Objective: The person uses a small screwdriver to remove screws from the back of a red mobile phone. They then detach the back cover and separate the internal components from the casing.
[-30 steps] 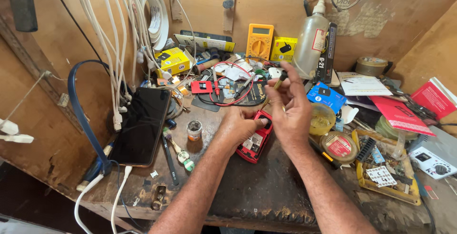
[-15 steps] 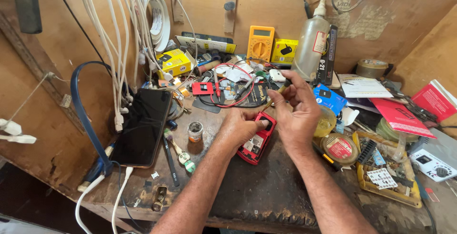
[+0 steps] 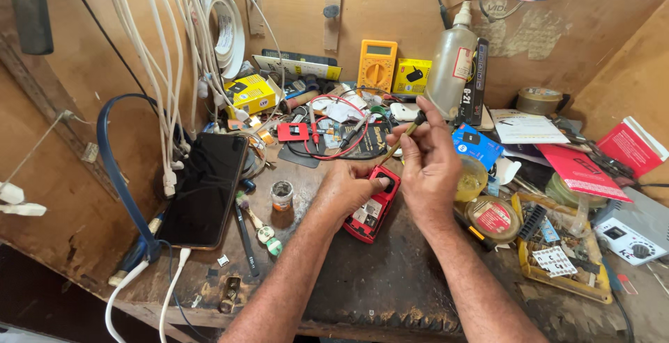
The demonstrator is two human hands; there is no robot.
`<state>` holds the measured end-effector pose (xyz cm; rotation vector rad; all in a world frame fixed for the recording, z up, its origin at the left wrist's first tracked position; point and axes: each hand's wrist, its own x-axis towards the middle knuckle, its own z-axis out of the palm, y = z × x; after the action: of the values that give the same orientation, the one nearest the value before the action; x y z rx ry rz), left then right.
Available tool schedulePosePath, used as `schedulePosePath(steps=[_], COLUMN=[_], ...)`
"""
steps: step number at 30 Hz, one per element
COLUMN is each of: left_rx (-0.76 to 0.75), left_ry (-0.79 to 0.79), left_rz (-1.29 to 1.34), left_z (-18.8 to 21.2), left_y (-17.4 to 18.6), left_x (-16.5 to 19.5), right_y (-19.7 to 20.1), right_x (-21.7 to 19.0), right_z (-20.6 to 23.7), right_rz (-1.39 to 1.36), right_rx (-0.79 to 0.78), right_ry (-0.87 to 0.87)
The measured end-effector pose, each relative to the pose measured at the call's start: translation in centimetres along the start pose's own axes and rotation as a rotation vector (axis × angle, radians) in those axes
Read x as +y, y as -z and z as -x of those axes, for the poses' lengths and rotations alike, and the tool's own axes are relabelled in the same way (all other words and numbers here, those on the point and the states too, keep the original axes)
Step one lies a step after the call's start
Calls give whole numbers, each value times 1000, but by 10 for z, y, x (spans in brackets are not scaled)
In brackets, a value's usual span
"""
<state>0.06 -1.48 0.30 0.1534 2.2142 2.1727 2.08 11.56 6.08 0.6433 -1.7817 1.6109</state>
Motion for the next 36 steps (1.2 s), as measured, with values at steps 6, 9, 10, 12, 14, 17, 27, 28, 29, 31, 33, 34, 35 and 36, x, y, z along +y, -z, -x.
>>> schedulePosePath(steps=[6, 9, 10, 12, 14, 17, 27, 28, 29, 31, 33, 34, 35, 36], left_rx=[-15, -28, -27, -28, -35, -23, -13, 32, 75, 154, 162, 125, 86, 65], left_ry=[-17, -21, -31, -32, -15, 0, 60, -50, -162, -276, -418, -499, -579, -563], left_rz=[27, 15, 2, 2, 29, -13, -90, -230, -370, -740, -1022, -1114, -1203, -1259], left_z=[2, 2, 2, 3, 5, 8, 14, 13, 12, 14, 16, 17, 18, 18], left_y=[2, 0, 0, -1, -2, -3, -6, -7, -10, -20, -31, -38, -44, -49], left_x=[4, 4, 5, 5, 6, 9, 43, 51, 60, 73, 84, 87, 89, 90], right_y=[-3, -2, -1, 2, 5, 12, 37, 39, 42, 46, 49, 51, 53, 55], right_x=[-3, -1, 1, 2, 2, 0, 2, 3, 4, 4, 5, 5, 5, 5], right_z=[-1, 0, 1, 1, 3, 4, 4, 4, 4, 3, 0, -1, -1, -2], right_rz=[273, 192, 135, 70, 31, 49, 113, 108, 120, 142, 153, 161, 176, 187], right_rx=[8, 28, 31, 7, 6, 38, 141, 143, 145, 147, 170, 180, 183, 187], right_ry=[188, 78, 30, 50, 71, 105, 165, 164, 169, 177, 171, 167, 167, 169])
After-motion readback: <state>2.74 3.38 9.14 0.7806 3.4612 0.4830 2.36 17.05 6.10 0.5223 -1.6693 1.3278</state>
